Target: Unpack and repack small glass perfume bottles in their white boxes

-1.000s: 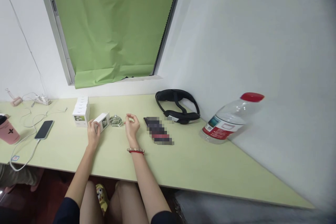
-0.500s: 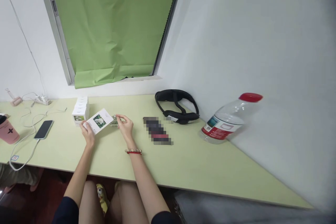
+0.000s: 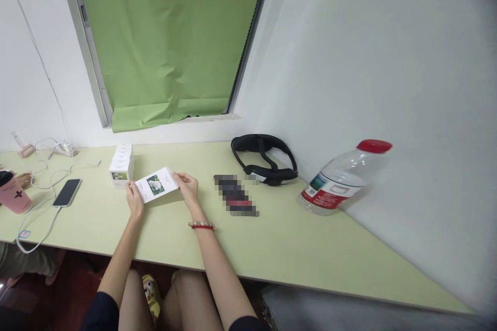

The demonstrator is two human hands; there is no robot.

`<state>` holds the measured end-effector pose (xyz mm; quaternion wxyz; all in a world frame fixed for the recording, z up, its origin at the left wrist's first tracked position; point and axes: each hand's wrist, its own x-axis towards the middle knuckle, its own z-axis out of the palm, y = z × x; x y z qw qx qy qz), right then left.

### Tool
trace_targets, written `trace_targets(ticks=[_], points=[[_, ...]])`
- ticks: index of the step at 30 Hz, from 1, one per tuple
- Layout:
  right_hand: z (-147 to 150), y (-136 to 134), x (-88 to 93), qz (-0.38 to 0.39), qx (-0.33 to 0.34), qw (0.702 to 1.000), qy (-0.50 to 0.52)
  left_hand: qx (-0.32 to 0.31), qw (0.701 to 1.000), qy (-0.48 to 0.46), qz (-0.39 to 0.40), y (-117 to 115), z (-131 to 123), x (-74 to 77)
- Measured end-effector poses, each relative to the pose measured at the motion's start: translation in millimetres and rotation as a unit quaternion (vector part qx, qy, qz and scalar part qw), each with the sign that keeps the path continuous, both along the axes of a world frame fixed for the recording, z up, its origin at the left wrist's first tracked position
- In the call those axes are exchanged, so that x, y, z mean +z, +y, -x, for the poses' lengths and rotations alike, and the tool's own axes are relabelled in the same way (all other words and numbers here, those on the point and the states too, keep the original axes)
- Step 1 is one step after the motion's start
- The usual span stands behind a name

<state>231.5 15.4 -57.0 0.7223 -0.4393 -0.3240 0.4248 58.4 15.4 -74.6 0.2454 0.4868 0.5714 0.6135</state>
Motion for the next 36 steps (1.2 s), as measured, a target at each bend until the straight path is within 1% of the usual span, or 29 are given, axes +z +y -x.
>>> trace_targets(ticks=[4, 8, 10, 15, 19, 24, 29, 31, 33, 36], points=[[-0.3, -2.3, -0.3, 0.01, 0.034, 0.999, 0.0, -0.003, 1.0, -0.005, -0.003, -0.6, 0.4, -2.2], [-3.0, -1.0, -3.6, 0.017, 0.038, 0.999, 0.032, -0.002, 1.0, -0.017, 0.01, -2.6, -0.8, -1.6], [-4.9, 1.9, -7.9, 0.026, 0.045, 0.998, 0.031, -0.003, 1.0, -0.014, 0.014, -3.4, -1.2, -0.6], [-6.6, 12.3, -22.4, 0.025, 0.109, 0.994, 0.001, -0.001, 1.0, 0.001, 0.02, -4.6, -0.1, 1.2], [-4.9, 16.7, -27.3, 0.021, 0.094, 0.995, 0.025, 0.006, 1.0, 0.014, 0.017, -4.5, 0.9, 0.7], [-3.2, 16.3, -23.9, 0.02, 0.089, 0.996, 0.013, 0.008, 1.0, 0.012, 0.014, -2.9, 0.9, -0.5], [3.5, 15.0, -19.7, -0.018, 0.071, 0.997, 0.003, 0.016, 0.999, 0.005, 0.032, -2.9, 2.0, 0.0], [5.1, 13.5, -19.6, -0.03, 0.079, 0.996, -0.003, 0.013, 0.999, 0.004, 0.032, -3.4, 2.2, 0.3], [5.1, 12.3, -20.5, -0.026, 0.087, 0.996, 0.006, 0.008, 1.0, 0.006, 0.027, -3.7, 2.1, 0.4], [3.8, 12.7, -22.6, -0.004, 0.077, 0.996, 0.033, 0.009, 1.0, 0.009, 0.019, -3.8, 1.9, 0.3]])
